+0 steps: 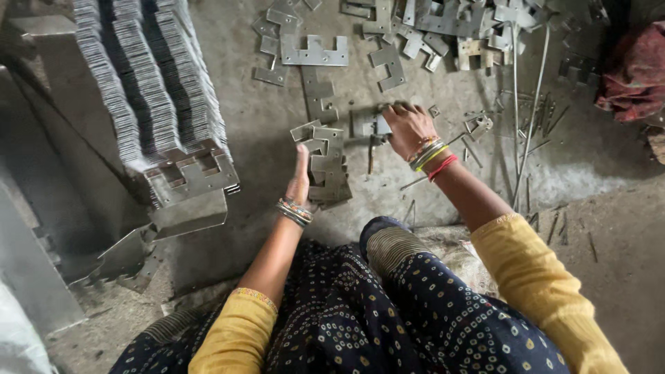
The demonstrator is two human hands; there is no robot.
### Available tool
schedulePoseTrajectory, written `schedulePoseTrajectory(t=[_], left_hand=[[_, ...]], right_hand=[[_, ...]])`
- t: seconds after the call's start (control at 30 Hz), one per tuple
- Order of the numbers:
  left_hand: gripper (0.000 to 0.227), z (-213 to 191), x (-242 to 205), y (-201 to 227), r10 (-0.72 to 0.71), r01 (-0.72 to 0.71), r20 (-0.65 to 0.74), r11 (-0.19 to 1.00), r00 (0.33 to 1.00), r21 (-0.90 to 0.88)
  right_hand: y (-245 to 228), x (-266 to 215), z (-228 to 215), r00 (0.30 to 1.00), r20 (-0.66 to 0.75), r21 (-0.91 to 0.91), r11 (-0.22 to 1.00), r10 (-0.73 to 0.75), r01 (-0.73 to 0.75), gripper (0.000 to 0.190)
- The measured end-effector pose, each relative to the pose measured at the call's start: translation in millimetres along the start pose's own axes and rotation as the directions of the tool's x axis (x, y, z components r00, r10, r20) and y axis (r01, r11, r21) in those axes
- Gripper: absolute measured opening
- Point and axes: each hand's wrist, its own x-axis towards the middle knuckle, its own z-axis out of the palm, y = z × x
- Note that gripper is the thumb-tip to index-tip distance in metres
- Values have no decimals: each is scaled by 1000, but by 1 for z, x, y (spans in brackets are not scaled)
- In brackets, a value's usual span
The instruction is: The person sits on the floor and sorts a pile of small metal brackets, picking them up and stacking them into neat piles. The person occasionally uses a metal rod to move brackets around. The sorted brackets are stacked in organized columns.
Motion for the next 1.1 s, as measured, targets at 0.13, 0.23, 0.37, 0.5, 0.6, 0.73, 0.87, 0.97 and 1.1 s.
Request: schedulePoseTrajectory(t=[0.13, 0.23, 0.37, 0.5, 0.6, 0.73, 0.87, 0.97, 1.1], left_hand=[[65, -9, -27, 19, -130, 147, 87, 963, 988, -228], [51, -5, -57, 61, -68, 126, 176, 931, 982, -343], [53, 8, -91, 121, 59, 16, 144, 883, 988, -468], [57, 10, -109, 162, 192, -111, 84, 815, 978, -569], [58, 6, -119, 177, 272, -199, 41, 790, 961, -579], [58, 6, -122, 176, 261, -199, 24, 788, 965, -583], [61, 5, -121, 164, 251, -163, 80, 808, 965, -567], [61, 5, -117, 152, 175, -97, 83, 812, 981, -575], [65, 13, -113, 148, 166, -55, 151, 830, 975, -555]], right_hand=[[14, 1, 14, 990, 50, -47, 990, -130, 132, 51], [20, 3, 14, 970, 66, -99, 966, -235, 241, 64], [24, 5, 8, 994, 30, -50, 994, 103, -101, 26], [-28, -13, 13, 986, -131, 6, 995, 101, -101, 16], [-117, -24, 51, 903, 339, 278, 889, 265, -365, 27], [-156, -35, 111, 998, 40, 461, 886, 43, -57, 27], [-49, -20, 130, 942, 101, 180, 925, 322, -335, 13], [54, -59, 100, 848, -78, 233, 837, 524, -495, 16], [94, -101, 48, 636, 95, 491, 520, 766, -699, 20]])
